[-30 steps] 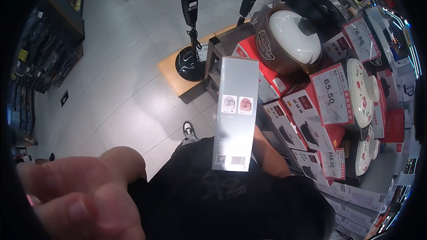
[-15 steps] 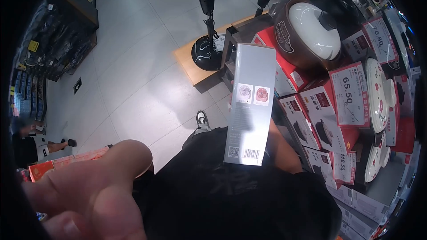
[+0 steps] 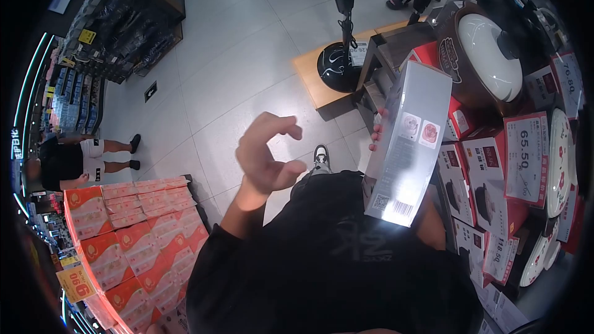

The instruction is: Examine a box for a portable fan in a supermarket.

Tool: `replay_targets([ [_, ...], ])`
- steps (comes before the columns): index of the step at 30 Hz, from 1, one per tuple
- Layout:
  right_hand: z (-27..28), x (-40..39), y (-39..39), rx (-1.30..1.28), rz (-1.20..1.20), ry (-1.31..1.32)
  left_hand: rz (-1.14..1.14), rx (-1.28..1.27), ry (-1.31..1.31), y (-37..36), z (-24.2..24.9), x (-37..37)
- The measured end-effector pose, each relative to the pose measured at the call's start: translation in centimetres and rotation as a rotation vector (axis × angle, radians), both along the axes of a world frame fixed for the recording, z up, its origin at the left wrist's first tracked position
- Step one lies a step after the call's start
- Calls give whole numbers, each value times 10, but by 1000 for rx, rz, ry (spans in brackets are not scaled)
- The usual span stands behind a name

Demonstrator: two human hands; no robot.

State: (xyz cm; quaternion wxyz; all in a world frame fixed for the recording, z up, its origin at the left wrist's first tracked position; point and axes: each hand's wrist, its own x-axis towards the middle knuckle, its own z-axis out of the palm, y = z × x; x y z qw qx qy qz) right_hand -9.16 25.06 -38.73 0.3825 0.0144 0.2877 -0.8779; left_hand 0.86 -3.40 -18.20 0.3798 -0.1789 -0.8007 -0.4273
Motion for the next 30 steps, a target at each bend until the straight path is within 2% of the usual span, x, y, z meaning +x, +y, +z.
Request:
replay_targets([
  [1, 5, -1, -1, 17, 0, 20, 5, 5, -184, 3, -18, 3],
  [3, 20, -3, -7, 63, -3, 80, -130, 26, -381, 11, -39, 7],
  [5, 40, -8, -16, 148, -8, 198, -234, 52, -421, 24, -45, 11],
  [8, 74, -13, -32, 345, -33, 528, -314, 35, -428, 36, -45, 11],
  [9, 91, -14, -36, 357, -48, 516, -317, 8, -382, 40, -41, 9],
  [11, 144, -19, -57, 274, -129, -407, -325, 27, -381, 45, -36, 8],
  [12, 174, -7, -63, 422, -165, -83, -288, -2, -356, 47, -34, 8],
  [13, 152, -14, -61, 420, -166, -84, -247, -31, -329, 47, -32, 8],
  [15, 85, -38, -59, 92, -28, -76, -217, -31, -322, 48, -33, 9],
  [18, 74, -45, -60, -18, 46, -143, -218, 12, -322, 50, -26, 11],
  [21, 65, -46, -64, -54, 2, -102, -234, 18, -309, 52, -23, 11],
  [30, 75, -44, -60, -2, -11, -72, -245, 12, -283, 53, -23, 10],
])
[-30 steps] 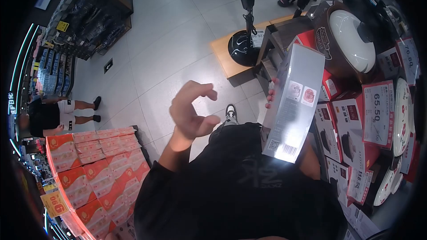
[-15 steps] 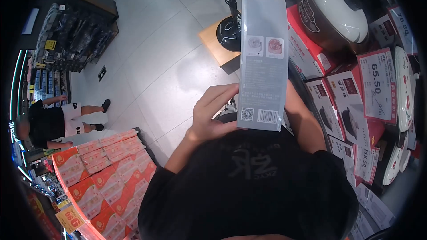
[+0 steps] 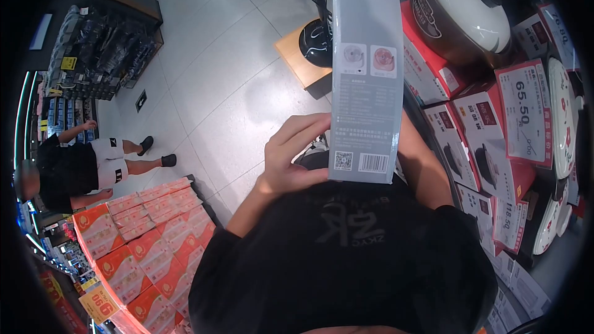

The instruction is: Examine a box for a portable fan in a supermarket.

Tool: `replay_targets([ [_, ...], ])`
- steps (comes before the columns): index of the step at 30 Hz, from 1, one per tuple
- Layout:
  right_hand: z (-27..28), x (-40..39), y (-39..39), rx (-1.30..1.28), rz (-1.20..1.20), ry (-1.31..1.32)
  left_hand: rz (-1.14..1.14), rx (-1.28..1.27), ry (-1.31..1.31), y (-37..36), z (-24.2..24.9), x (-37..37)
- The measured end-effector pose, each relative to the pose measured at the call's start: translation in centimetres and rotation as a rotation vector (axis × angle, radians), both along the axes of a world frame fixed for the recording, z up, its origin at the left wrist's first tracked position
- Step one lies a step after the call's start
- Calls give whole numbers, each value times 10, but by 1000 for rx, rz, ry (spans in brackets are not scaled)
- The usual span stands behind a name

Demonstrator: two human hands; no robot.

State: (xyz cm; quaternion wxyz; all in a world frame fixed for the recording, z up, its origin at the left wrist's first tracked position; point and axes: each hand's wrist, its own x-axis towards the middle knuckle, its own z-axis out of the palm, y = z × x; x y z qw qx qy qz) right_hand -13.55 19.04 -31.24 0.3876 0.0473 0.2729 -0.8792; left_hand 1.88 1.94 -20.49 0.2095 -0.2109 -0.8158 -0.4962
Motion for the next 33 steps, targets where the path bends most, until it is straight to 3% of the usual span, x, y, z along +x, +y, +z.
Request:
replay_targets([
  [33, 15, 3, 3, 12, 39, -36, -17, -5, 16, 0, 2, 1],
])
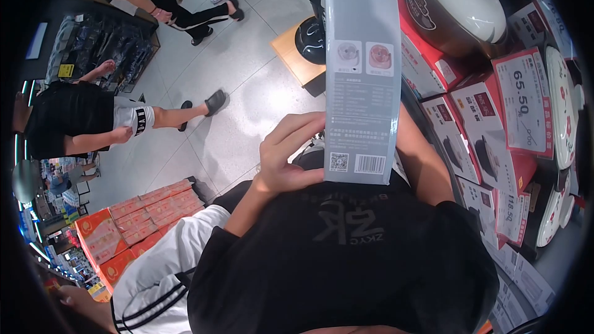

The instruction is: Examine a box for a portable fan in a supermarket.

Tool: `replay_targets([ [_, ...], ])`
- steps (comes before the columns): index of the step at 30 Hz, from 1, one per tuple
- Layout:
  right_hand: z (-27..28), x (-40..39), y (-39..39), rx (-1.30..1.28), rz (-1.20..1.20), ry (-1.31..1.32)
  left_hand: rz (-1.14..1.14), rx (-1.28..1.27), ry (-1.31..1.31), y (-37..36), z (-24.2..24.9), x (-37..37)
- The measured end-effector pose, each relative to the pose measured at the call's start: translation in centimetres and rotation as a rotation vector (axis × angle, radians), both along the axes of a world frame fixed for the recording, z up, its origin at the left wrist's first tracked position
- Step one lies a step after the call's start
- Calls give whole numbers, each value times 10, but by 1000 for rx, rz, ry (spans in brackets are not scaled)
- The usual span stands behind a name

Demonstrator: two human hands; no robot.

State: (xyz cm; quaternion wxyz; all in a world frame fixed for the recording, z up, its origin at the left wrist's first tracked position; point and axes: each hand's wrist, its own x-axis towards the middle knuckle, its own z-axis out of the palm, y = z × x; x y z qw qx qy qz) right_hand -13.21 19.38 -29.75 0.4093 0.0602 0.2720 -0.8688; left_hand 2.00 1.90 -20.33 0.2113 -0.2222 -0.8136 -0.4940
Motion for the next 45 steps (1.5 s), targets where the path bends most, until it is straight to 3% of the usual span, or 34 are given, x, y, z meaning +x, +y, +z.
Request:
replay_targets([
  [15, -3, 0, -1, -19, -64, 78, -16, -34, 4, -7, -2, -2],
  [17, -11, -2, 1, -18, -105, 60, -130, 69, -96, -24, -4, -3],
  [18, -15, -1, 4, -22, -142, 43, -146, 182, -326, -37, -9, 0],
  [20, -21, 4, 9, -20, -179, 154, -59, 559, -515, -44, -14, 4],
  [22, -39, 9, 17, 13, -192, 291, -12, 32, -394, -60, -12, -9],
  [23, -44, 16, 18, 83, -234, 353, 84, -71, -527, -58, -12, -8],
  [26, -45, 31, 33, 164, -248, 427, 153, 62, -608, -59, -58, -21],
  [28, -35, 37, 50, 471, -87, 808, 113, 44, -641, -66, -89, -20],
  [30, -32, 46, 61, 568, -178, 929, 173, 205, -857, -62, -109, -19],
  [31, -33, 51, 70, 651, -99, 957, 156, -9, -774, -65, -127, -21],
  [32, -36, 54, 79, 733, -19, 985, 151, -4, -776, -59, -133, -25],
  [34, -66, 64, 93, 815, -12, 964, 87, -111, -697, -43, -143, -33],
  [36, -79, 78, 99, 977, -6, 747, 96, -165, -709, -40, -184, -42],
  [38, -104, 92, 103, 1036, -19, 726, 64, -267, -577, -34, -213, -49],
  [40, -137, 106, 111, 1205, -142, 684, 86, -240, -572, -33, -239, -43],
  [42, -173, 117, 126, 1266, -169, 680, 208, -74, -808, -35, -257, -32],
  [44, -197, 123, 138, 1326, -347, 471, 241, -49, -846, -49, -273, -10],
  [45, -196, 124, 140, 1429, -436, 498, 245, -92, -943, -61, -288, 5],
])
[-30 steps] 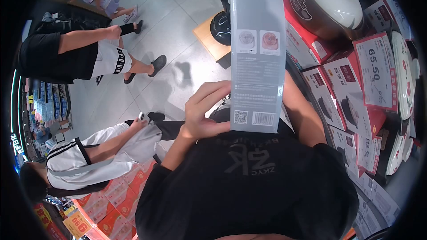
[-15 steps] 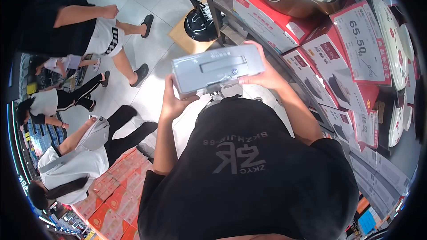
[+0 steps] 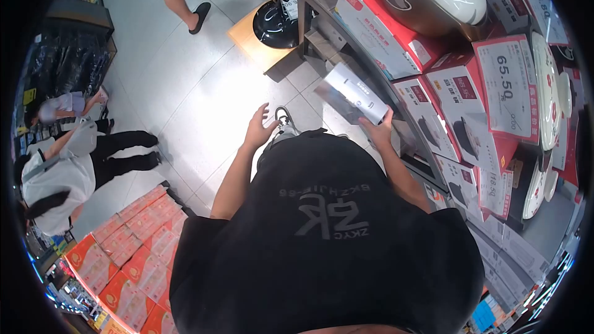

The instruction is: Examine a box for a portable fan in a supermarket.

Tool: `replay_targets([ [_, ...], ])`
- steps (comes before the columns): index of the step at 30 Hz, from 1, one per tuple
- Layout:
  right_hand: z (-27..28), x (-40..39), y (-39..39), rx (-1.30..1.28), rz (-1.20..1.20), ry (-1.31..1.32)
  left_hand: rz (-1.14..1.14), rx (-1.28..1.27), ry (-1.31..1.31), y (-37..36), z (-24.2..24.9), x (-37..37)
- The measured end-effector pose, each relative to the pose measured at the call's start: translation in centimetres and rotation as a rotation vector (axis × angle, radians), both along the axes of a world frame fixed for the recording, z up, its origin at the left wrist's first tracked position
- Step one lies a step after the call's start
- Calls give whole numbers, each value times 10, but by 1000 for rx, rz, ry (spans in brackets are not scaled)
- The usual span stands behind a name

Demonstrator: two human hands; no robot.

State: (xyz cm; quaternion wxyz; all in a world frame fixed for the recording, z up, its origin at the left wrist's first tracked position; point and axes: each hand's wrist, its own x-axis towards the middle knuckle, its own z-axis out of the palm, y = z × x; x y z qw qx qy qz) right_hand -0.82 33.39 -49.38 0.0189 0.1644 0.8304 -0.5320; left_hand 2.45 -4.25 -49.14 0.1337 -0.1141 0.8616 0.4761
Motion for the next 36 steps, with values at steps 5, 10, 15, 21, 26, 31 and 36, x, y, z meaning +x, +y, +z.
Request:
replay_targets([
  [5, -26, -27, 40, 30, -96, -164, 108, -178, -425, -64, -55, 92],
  [10, -104, -77, 79, 204, 1, -115, 304, -187, -572, -92, -69, 152],
  [15, -65, -102, 61, 721, 61, -359, 393, -73, -520, -85, -47, 149],
  [21, -90, -114, 57, 781, -6, -365, 340, -29, -407, -78, -12, 127],
  [26, -107, -99, 71, 734, -53, -267, 324, -65, -407, -94, -30, 130],
  [31, -70, -30, 97, 1007, 58, 113, 276, -75, -453, -95, -57, 123],
  [36, -29, 27, 148, 903, -42, -87, 254, 49, -446, -69, -78, 90],
])
